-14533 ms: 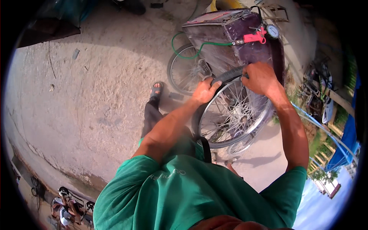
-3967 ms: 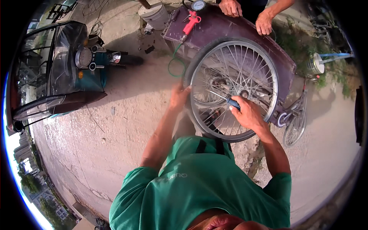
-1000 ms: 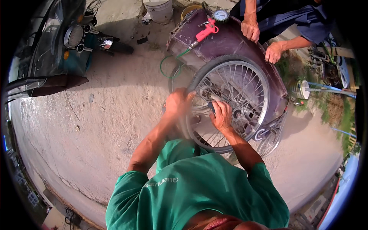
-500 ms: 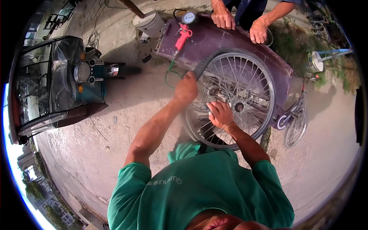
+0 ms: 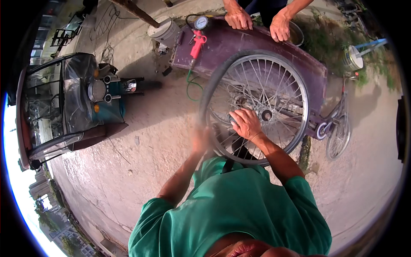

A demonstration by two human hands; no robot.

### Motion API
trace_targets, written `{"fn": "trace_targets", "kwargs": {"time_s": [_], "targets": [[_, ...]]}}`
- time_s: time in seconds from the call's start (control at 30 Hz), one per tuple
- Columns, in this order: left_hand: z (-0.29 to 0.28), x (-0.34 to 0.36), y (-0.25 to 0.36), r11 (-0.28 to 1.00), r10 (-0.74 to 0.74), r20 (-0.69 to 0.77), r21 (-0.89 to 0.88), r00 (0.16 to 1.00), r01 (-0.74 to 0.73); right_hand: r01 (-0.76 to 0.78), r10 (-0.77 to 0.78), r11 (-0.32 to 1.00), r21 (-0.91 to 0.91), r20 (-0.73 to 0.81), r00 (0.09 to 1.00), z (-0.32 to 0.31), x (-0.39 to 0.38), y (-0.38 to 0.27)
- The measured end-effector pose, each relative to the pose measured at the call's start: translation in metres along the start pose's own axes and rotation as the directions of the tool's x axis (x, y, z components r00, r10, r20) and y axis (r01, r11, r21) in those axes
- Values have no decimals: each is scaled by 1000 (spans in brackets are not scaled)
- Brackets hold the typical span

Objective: The person removes a bicycle tire from a wheel rim using a tire lever and pulls out the inner tube.

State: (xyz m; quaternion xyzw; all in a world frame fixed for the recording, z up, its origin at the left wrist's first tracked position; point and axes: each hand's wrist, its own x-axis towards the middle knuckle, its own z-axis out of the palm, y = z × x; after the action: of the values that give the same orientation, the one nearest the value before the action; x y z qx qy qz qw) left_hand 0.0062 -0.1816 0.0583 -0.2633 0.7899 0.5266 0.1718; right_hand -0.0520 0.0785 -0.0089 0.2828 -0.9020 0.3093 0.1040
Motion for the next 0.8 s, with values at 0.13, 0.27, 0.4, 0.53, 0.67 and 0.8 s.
{"fn": "trace_targets", "kwargs": {"time_s": [0.13, 0.27, 0.4, 0.53, 0.67, 0.8], "targets": [[13, -19, 8, 997, -76, -73, 16, 994, 78, -36, 35, 999, 23, 5, 999, -6, 6, -1], [9, 30, 3, 999, 32, -97, -25, 995, -34, -187, 187, 982, -10, 76, 979, -49, 31, -7], [11, 95, 17, 984, 169, -154, 83, 974, -157, -365, 384, 923, -122, 262, 885, -119, 7, -8], [8, 107, 38, 982, 185, -195, 70, 963, -175, -510, 486, 860, 2, 299, 821, -154, -48, -12], [26, 109, 27, 972, 135, -340, 229, 931, -57, -608, 554, 785, 117, 306, 774, -147, -68, -28], [15, 104, 54, 956, 206, -264, 261, 942, -136, -608, 528, 767, 206, 335, 780, -148, -34, -43]]}}
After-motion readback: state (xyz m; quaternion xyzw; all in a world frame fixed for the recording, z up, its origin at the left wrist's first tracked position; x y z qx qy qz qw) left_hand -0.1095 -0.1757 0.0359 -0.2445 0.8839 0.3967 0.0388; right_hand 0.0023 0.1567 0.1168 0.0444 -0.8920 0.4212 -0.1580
